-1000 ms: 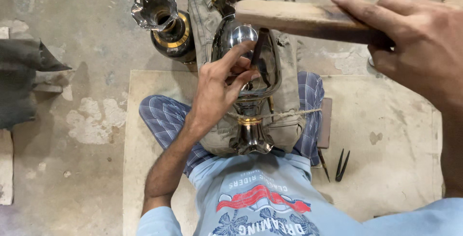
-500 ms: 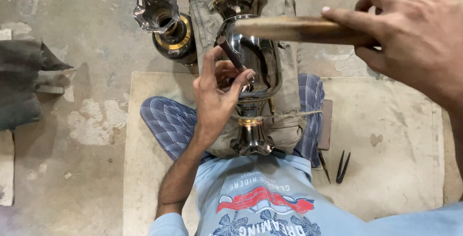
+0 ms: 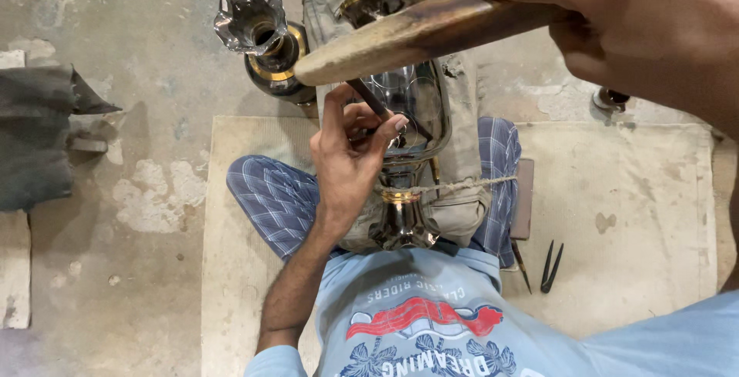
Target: The person sits cross-legged on the floor and uses a chisel and wooden mallet to engrave a floral pattern onto a polished metal vessel. The person repeatedly taps the chisel along the surface to create the design.
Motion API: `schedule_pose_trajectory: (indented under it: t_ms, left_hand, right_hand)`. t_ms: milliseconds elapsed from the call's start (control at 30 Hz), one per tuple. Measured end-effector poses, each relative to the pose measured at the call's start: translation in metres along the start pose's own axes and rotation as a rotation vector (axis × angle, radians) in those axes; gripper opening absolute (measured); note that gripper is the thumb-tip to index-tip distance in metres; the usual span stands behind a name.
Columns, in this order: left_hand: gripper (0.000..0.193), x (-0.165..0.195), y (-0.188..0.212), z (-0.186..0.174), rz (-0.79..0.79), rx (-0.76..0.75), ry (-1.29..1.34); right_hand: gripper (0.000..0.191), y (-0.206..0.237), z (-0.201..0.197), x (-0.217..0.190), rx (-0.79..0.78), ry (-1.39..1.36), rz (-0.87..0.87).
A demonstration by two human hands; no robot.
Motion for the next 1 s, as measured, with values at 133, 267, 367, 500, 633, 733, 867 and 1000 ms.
schedule_pose_trajectory:
  t_ms: [133,267,367,500,633,733,867,1000]
  left_hand:
    - [0.053,0.001,-0.002,-0.001,0.061,0.052,-0.039]
    - [0.058,-0.004,-0.004,0.002,0.041,0.004,-0.039]
    - [0.056,-0.004,-0.009,0.005,0.062,-0.029,-0.092]
    - [0.052,-0.002,-0.013,0.005,0.06,-0.071,-0.097]
    - [0.05,0.004,-0.016,0.005,0.08,-0.114,-0.008]
    - [0.051,0.009,-0.019,0.006,0.128,-0.121,-0.081]
    - [0.051,0.009,-0.021,0.008,0.11,-0.192,-0.055]
    - [0.054,0.012,-0.024,0.006,0.183,-0.186,-0.071]
  right_hand:
    - [0.049,-0.007,0.002,0.001,-0.009,-0.044,0.123]
    - [0.052,-0.006,-0.001,-0.012,-0.02,0.021,0.048]
    - [0.03,-0.001,-0.005,-0.005,-0.01,0.087,0.215]
    - [0.058,0.003,-0.006,-0.014,-0.051,0.042,0.068]
    - [0.058,0.01,-0.011,-0.013,0.108,0.027,0.054]
    - [0.061,0.019,-0.011,-0.017,0.123,0.097,-0.031]
    - [0.047,0.034,-0.014,-0.008,0.227,-0.075,0.084]
    - [0.051,0.048,-0.015,-0.002,0.268,-0.157,0.122]
Point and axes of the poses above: each hand's wrist, its own y-axis away from the middle knuckle, its own z-axis out of the palm, x = y × z, the point moved 7 cm from there along -y, towards the middle knuckle, and after that the axes turned 15 degrees about -y, right-handed, at the moved point
